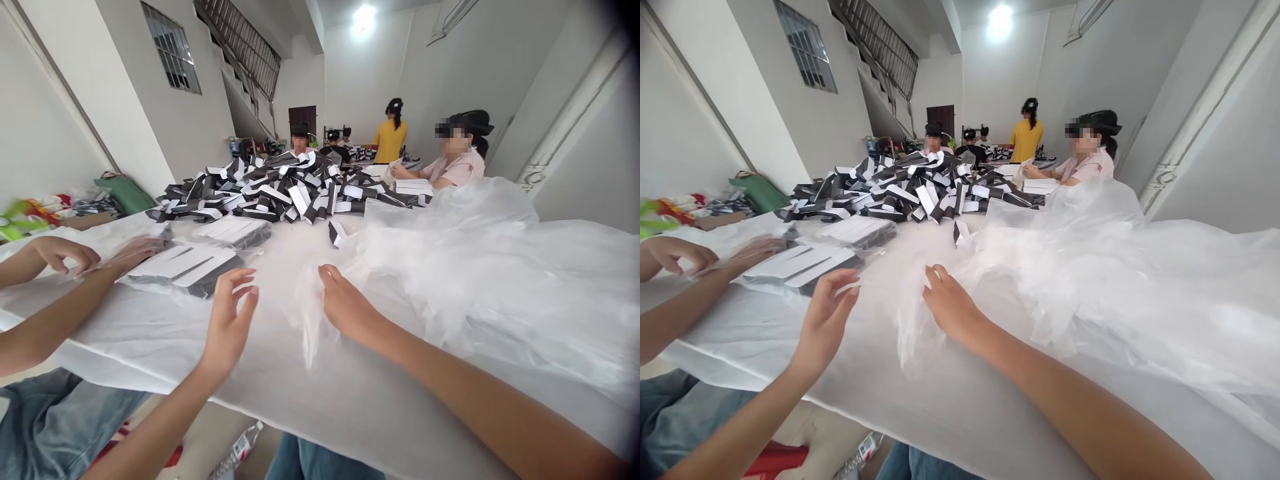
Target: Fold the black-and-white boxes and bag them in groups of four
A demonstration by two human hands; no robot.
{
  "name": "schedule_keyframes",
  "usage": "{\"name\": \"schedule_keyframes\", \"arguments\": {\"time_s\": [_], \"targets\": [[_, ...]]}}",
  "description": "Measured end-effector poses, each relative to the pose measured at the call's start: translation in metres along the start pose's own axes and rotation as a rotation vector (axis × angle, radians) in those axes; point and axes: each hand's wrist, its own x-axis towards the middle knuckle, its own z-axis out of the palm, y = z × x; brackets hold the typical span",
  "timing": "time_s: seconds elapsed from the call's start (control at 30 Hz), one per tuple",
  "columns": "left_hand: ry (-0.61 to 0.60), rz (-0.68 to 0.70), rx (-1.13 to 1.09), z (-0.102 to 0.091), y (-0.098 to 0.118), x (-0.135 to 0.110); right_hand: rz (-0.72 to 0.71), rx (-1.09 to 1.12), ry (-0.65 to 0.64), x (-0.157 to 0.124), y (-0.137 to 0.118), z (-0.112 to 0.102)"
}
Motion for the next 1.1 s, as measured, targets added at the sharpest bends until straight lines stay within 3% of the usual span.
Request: {"name": "schedule_keyframes", "arguments": {"time_s": [0.03, 0.1, 0.17, 0.2, 0.3, 0.37, 0.43, 0.5, 0.57, 0.63, 0.7, 0.73, 0.8, 0.9, 1.0, 1.1], "targets": [[-0.027, 0.162, 0.077, 0.001, 0.006, -0.007, -0.032, -0.026, -0.018, 0.001, -0.002, 0.002], [-0.255, 0.437, 0.265, 0.006, 0.017, -0.02, -0.089, -0.046, -0.053, 0.003, -0.008, 0.003], [-0.486, 0.557, 0.468, 0.015, 0.021, -0.026, -0.137, 0.021, -0.052, 0.004, -0.013, 0.003], [-0.545, 0.552, 0.565, 0.019, 0.02, -0.026, -0.142, 0.085, -0.023, 0.005, -0.015, 0.001], [-0.565, 0.34, 0.821, 0.023, 0.003, -0.018, -0.02, 0.357, 0.195, 0.008, -0.013, -0.008], [-0.547, 0.177, 0.93, 0.019, -0.012, -0.012, 0.201, 0.638, 0.34, 0.012, -0.006, -0.014], [-0.525, 0.104, 0.965, 0.011, -0.023, -0.006, 0.437, 0.94, 0.37, 0.016, 0.003, -0.019], [-0.463, 0.092, 0.951, 0.001, -0.028, 0.0, 0.583, 1.147, 0.311, 0.019, 0.009, -0.022], [-0.329, 0.078, 0.922, -0.008, -0.029, 0.008, 0.618, 1.157, 0.203, 0.018, 0.01, -0.023], [-0.162, 0.065, 0.855, -0.015, -0.027, 0.019, 0.603, 0.953, 0.032, 0.015, 0.007, -0.023], [-0.078, 0.021, 0.669, -0.018, -0.025, 0.031, 0.548, 0.617, -0.132, 0.011, 0.002, -0.021], [-0.093, -0.04, 0.514, -0.017, -0.023, 0.036, 0.508, 0.462, -0.175, 0.01, 0.0, -0.019], [-0.236, -0.241, 0.125, -0.014, -0.021, 0.044, 0.429, 0.292, -0.152, 0.011, 0.002, -0.014], [-0.487, -0.497, -0.306, -0.006, -0.019, 0.044, 0.527, 0.487, 0.035, 0.017, 0.017, -0.01], [-0.547, -0.482, -0.164, 0.0, -0.021, 0.041, 0.817, 1.067, 0.19, 0.022, 0.037, -0.014], [-0.492, -0.337, 0.13, 0.003, -0.029, 0.05, 0.913, 1.376, 0.231, 0.024, 0.046, -0.027]]}}
